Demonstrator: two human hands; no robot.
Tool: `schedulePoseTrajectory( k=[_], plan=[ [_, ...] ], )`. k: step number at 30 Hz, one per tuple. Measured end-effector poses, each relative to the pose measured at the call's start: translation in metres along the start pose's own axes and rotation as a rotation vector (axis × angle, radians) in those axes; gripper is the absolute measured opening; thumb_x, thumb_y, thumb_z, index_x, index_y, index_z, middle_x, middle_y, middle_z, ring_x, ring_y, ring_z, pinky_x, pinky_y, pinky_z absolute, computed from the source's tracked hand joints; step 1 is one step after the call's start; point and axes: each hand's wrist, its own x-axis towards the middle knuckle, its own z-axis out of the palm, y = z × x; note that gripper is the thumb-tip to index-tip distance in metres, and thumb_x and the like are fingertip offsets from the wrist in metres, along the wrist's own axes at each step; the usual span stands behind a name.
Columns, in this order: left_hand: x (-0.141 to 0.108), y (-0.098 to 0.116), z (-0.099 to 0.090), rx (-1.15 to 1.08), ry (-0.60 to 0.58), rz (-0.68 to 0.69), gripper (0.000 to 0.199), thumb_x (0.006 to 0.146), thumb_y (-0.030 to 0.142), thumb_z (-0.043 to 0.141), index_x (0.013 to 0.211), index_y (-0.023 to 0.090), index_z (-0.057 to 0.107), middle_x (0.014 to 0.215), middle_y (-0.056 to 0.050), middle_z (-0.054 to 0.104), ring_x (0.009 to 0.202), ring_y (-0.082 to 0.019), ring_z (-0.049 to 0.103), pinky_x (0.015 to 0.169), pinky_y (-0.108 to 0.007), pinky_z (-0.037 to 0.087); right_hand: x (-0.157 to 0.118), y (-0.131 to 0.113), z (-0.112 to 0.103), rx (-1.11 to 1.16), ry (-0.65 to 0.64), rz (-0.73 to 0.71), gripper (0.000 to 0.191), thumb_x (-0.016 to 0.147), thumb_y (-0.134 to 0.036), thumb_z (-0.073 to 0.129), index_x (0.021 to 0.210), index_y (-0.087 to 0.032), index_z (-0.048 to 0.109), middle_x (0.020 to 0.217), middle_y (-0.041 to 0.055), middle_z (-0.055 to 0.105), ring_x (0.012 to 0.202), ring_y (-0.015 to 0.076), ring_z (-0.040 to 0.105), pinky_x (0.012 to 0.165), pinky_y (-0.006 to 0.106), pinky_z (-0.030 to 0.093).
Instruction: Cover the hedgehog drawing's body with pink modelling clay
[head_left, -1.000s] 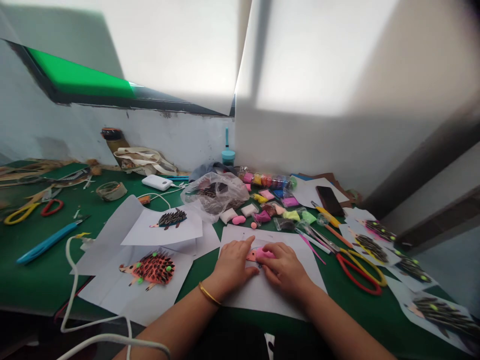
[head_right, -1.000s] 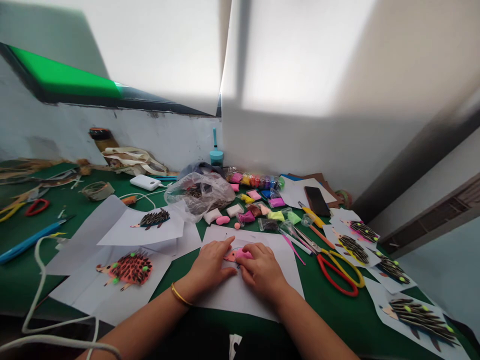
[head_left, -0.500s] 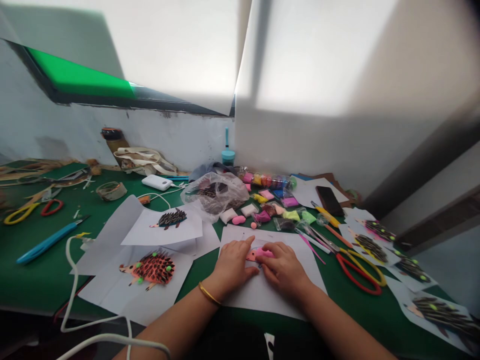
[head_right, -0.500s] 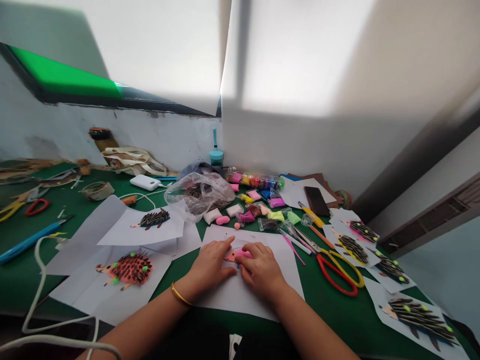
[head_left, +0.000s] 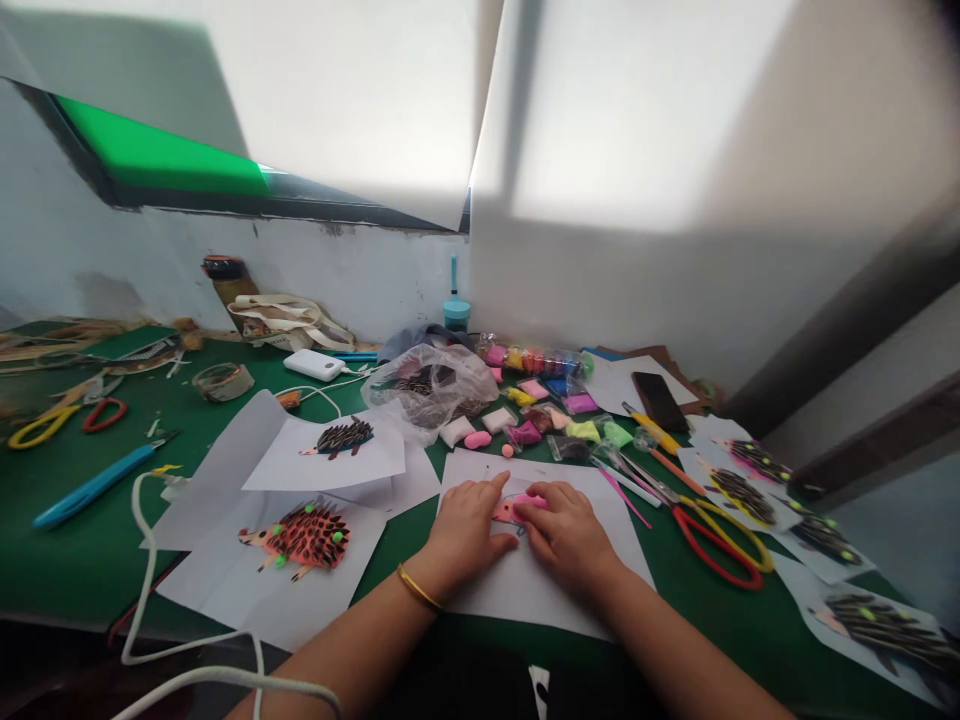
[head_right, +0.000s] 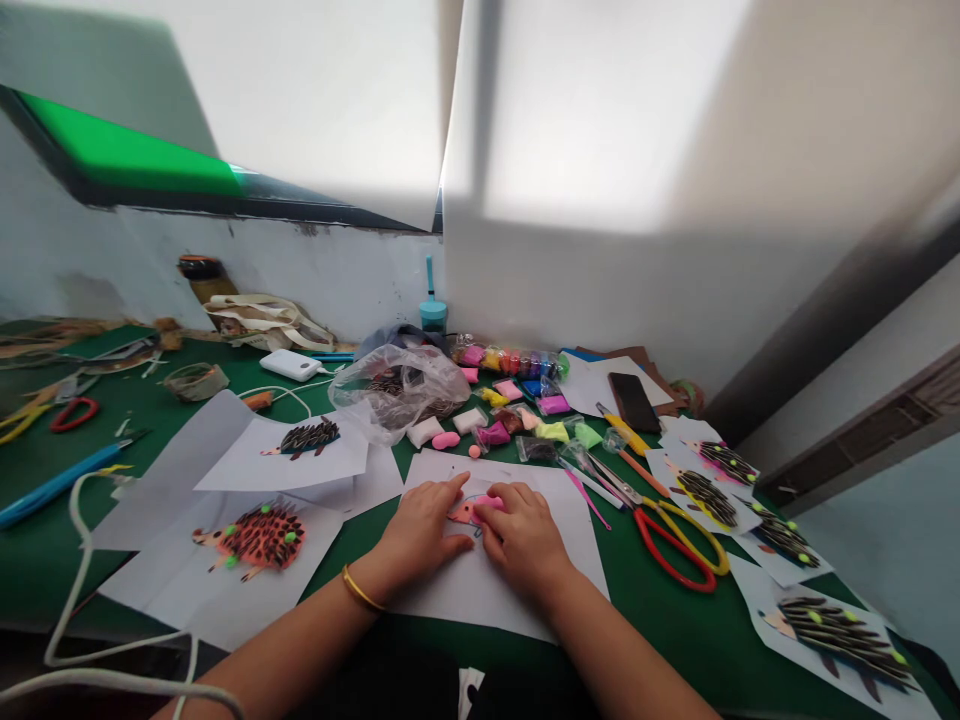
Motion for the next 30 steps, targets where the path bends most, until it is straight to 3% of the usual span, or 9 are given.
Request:
schedulePoseTrajectory(
  k=[30],
  plan=[
    [0.0009, -0.0028, 0.0039, 0.021, 0.008, 0.000, 0.086, 0.071, 0.042, 0.077, 0.144, 0.024, 0.035, 0.123, -0.007, 0.061, 0.112, -0.028, 0.053, 0.096, -0.041, 0.040, 0.0028, 0.0024, 0.0019, -0.022, -0.067, 0.128, 0.028, 0.089, -0.026, 0.053, 0.113, -0.030, 0.068, 0.127, 0.0072, 0.057, 0.115, 0.0269, 0.049, 0.096, 0.045, 0.040]
  ],
)
